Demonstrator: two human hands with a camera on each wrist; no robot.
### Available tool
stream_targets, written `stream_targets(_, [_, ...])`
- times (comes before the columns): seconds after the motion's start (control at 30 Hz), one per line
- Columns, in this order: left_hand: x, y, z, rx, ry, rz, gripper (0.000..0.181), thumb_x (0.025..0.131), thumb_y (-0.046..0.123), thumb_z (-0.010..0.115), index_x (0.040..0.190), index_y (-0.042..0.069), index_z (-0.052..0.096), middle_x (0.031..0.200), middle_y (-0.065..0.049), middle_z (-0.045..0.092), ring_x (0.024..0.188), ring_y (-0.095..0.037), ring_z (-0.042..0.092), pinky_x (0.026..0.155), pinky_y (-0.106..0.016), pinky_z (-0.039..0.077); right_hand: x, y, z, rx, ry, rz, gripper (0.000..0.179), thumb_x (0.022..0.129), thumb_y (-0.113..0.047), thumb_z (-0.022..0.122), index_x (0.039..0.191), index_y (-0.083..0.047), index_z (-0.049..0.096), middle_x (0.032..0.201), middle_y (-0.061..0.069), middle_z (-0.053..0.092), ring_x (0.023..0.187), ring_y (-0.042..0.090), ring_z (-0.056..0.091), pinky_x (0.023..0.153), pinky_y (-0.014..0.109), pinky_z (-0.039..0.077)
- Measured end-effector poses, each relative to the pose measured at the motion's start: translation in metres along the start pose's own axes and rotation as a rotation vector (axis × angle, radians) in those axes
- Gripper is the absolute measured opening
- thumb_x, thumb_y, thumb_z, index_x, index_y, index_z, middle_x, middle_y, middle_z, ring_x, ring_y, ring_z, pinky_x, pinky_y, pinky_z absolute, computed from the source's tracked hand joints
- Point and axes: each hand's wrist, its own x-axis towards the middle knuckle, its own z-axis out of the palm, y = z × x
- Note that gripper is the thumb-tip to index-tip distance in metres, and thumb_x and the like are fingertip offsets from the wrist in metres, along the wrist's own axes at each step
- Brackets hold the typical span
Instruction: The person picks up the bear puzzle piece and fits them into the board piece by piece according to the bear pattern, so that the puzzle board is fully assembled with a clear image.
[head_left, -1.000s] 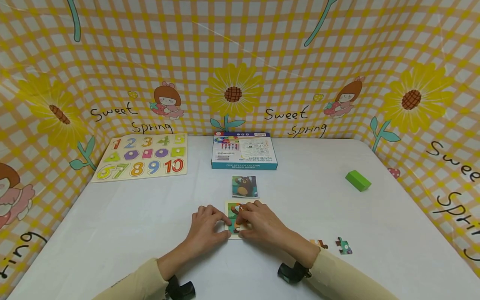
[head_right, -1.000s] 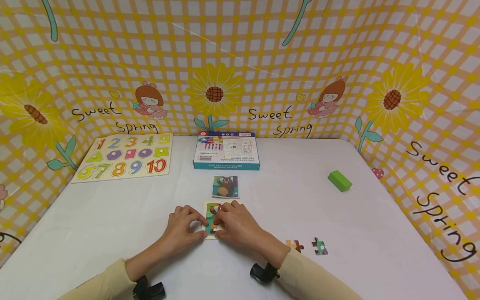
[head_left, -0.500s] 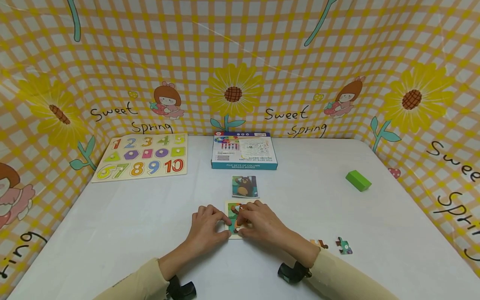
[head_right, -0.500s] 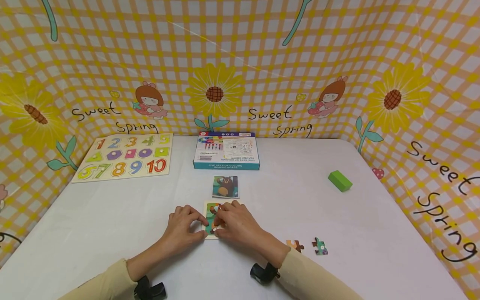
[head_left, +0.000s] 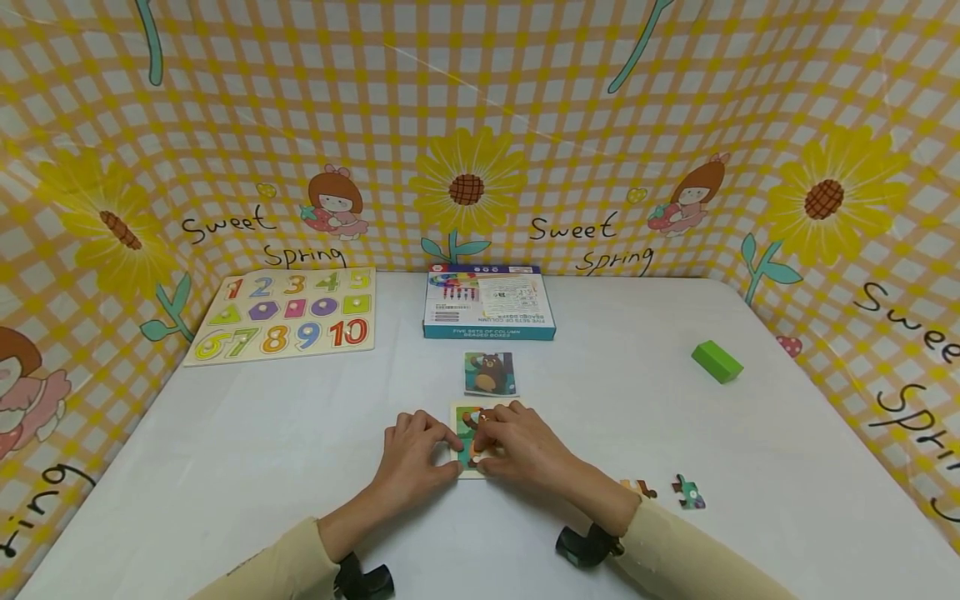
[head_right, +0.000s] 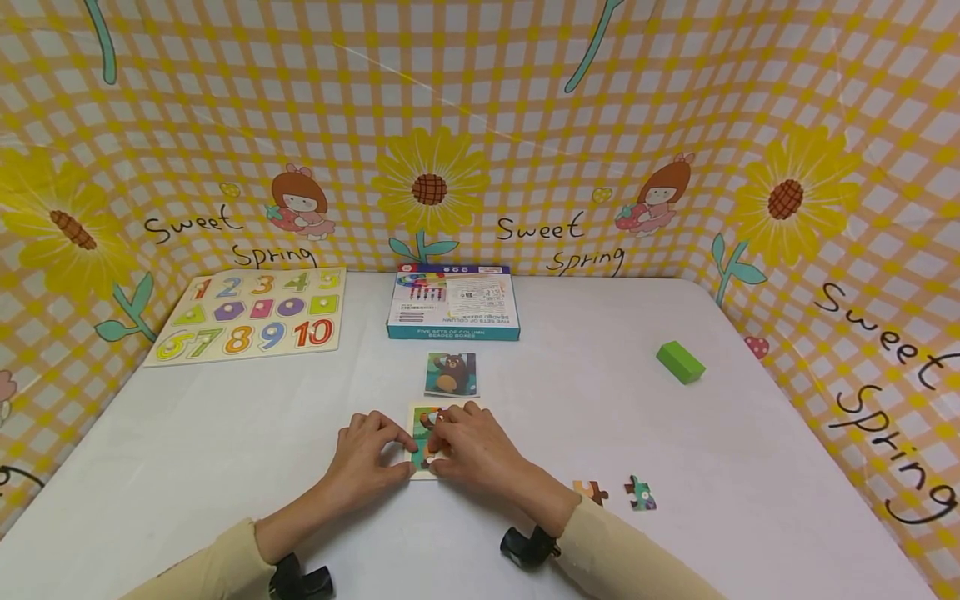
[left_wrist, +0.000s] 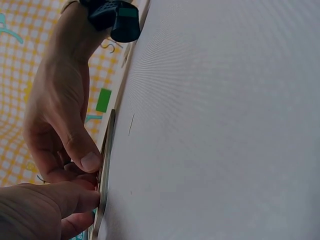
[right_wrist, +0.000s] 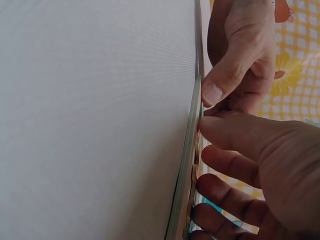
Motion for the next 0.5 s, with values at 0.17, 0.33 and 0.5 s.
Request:
stream_targets(0.17, [0.0, -0.001, 0.001, -0.003, -0.005, -0.006, 0.012, 0.072, 0.023, 0.075, 0.083, 0.022, 0.068, 0.093, 0.001, 0.052, 0.09, -0.017, 0.039, 0.082, -0.042, 0.03, -0.003, 0.001, -0.006, 0.037, -0.005, 0.038, 0.017, 0.071, -0.022, 0.078, 0.086, -0.019, 0.069, 0.093, -0.004, 0.063, 0.083, 0.011, 0.043, 0.073, 0.028, 0.035])
stream_targets(0.33, [0.0, -0.001, 0.001, -0.018, -0.007, -0.013, 0.011, 0.072, 0.022, 0.074, 0.082, 0.021, 0.069, 0.094, 0.0, 0.052, 0.091, -0.017, 0.038, 0.083, -0.043, 0.029, -0.014, 0.005, -0.018, 0.072, 0.011, 0.12, 0.016, 0.071, -0.02, 0.077, 0.086, -0.018, 0.071, 0.086, -0.004, 0.059, 0.083, 0.011, 0.042, 0.074, 0.029, 0.036])
stream_targets(0.5, [0.001, 0.0, 0.001, -0.025, -0.003, -0.016, 0.011, 0.072, 0.021, 0.073, 0.082, 0.021, 0.069, 0.094, 0.0, 0.053, 0.092, -0.017, 0.038, 0.083, -0.044, 0.029, -0.035, 0.018, -0.034, 0.07, 0.039, 0.187, 0.017, 0.074, -0.023, 0.076, 0.09, -0.019, 0.071, 0.092, -0.007, 0.06, 0.087, 0.011, 0.044, 0.076, 0.03, 0.038])
